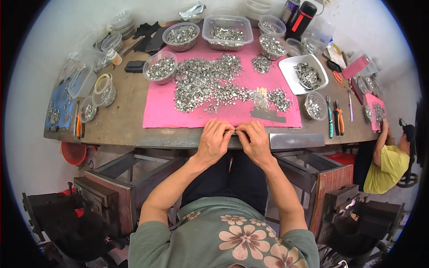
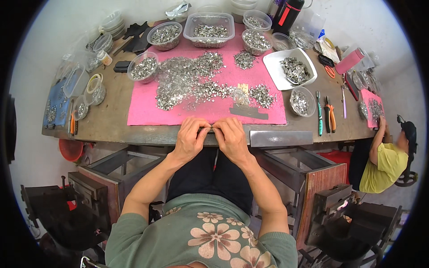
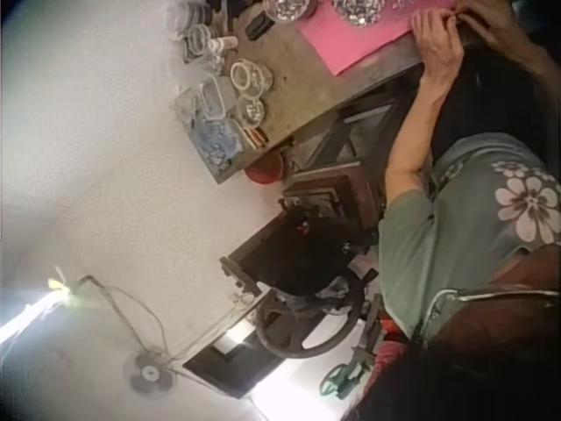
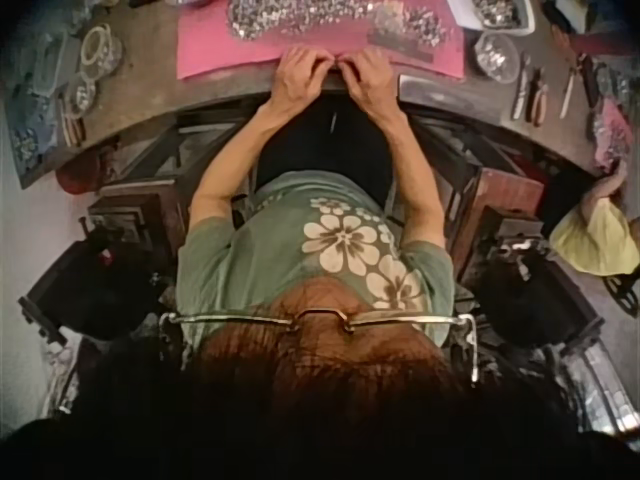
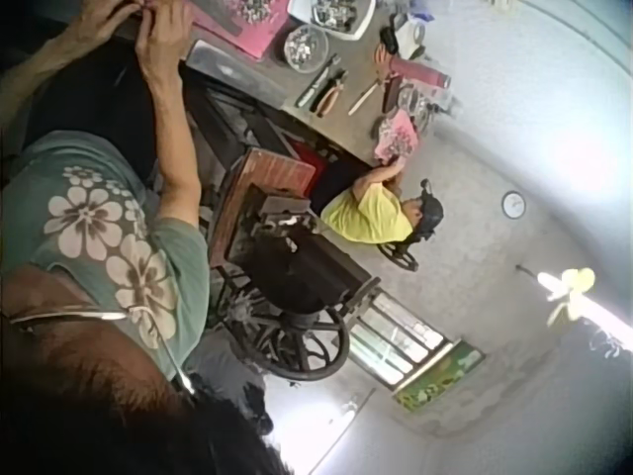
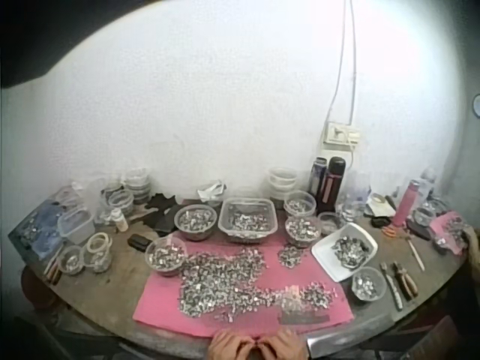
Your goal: The person puts on eyeglasses, arranges metal pieces into a metal fixture by hand, and presses them using a manual press machine. The person then returns to the workbench and sorts metal pieces into plastic containers by hand.
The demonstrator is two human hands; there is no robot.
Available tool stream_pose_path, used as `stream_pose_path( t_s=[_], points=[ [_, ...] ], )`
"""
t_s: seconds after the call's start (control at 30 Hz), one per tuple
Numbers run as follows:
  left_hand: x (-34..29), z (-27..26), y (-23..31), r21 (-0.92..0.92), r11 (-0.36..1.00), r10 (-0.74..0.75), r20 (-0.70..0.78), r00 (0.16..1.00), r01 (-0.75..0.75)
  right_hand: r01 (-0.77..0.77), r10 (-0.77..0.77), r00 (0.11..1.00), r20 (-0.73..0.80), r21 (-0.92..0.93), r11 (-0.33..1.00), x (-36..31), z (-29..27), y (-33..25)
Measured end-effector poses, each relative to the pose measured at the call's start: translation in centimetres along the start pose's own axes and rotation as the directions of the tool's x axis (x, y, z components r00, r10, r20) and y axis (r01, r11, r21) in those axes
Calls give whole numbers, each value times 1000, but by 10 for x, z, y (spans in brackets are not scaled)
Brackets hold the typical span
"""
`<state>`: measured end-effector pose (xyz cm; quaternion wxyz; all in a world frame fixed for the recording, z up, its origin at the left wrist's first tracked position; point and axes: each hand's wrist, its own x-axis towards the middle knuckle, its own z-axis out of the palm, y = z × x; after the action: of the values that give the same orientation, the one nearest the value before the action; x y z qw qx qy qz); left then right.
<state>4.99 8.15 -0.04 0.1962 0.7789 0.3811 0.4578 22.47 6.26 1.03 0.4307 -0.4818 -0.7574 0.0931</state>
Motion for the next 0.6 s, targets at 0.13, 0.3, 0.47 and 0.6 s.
stream_pose_path(
  t_s=[0.13, 0.3, 0.47, 0.6],
  points=[
    [-2, 3, -2, 29, 999, 39, -14, 999, -38, 72, -69, 996, 56, -52, 996, 2, -8, 0],
    [-3, 4, -1, 141, 985, 103, -24, 994, -98, -143, 140, 990, 32, 99, 985, 2, -16, 2],
    [1, -3, 4, 184, 976, 122, -8, 993, -118, -88, 87, 996, 11, 111, 990, 18, -13, -1],
    [0, 0, 2, 122, 983, 139, -15, 990, -136, -7, 0, 997, 82, 85, 996, 40, -1, 3]
  ],
)
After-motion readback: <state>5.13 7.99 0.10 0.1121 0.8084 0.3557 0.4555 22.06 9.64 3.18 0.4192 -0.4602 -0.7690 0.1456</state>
